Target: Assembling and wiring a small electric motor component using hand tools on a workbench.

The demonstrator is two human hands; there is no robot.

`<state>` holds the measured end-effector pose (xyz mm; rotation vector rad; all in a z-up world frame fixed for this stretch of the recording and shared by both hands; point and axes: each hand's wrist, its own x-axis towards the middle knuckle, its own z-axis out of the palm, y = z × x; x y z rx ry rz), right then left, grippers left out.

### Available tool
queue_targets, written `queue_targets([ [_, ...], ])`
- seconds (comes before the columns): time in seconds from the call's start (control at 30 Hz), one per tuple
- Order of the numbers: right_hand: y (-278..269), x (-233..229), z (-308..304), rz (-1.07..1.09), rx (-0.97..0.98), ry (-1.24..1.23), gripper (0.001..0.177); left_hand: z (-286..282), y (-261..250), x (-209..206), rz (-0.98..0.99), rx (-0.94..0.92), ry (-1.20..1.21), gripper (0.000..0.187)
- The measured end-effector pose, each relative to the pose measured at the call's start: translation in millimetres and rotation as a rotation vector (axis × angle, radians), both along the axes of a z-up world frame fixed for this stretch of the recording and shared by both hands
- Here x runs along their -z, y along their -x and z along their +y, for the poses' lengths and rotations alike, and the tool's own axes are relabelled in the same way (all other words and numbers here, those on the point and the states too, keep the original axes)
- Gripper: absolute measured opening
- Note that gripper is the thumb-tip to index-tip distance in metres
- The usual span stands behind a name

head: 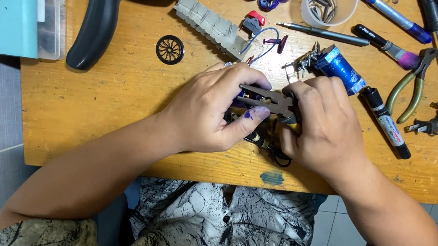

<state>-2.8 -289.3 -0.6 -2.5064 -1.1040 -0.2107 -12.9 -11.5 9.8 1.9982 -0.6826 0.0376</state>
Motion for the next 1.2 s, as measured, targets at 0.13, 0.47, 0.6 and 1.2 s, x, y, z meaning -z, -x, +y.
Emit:
queue_targets([
  [0.13, -0.3, 1.6, -1.0, 0.043, -0.034, -0.064, 0.052, -0.8, 0.0, 4.5, -0.076, 0.027, 0.017, 0.036],
  [0.47, 1.3, -2.9, 1.3, 0.015, -0.093, -0.145, 0.039, -1.5, 3.1, 0.8, -0.239, 0.032, 0.043, 0.038],
  [0.6, 0.5, -4.5, -0.4, 0.012, -0.083, -0.145, 0.039, 2.6, 0.5, 2.0, -0.183, 0.066, 0.045, 0.041],
  [1.2, 2.2, 0.0, 2.2, -0.041, -0.011, -0.03, 0.046, -15.0, 7.7, 7.8, -0.037, -0.241, -0.107, 0.02],
])
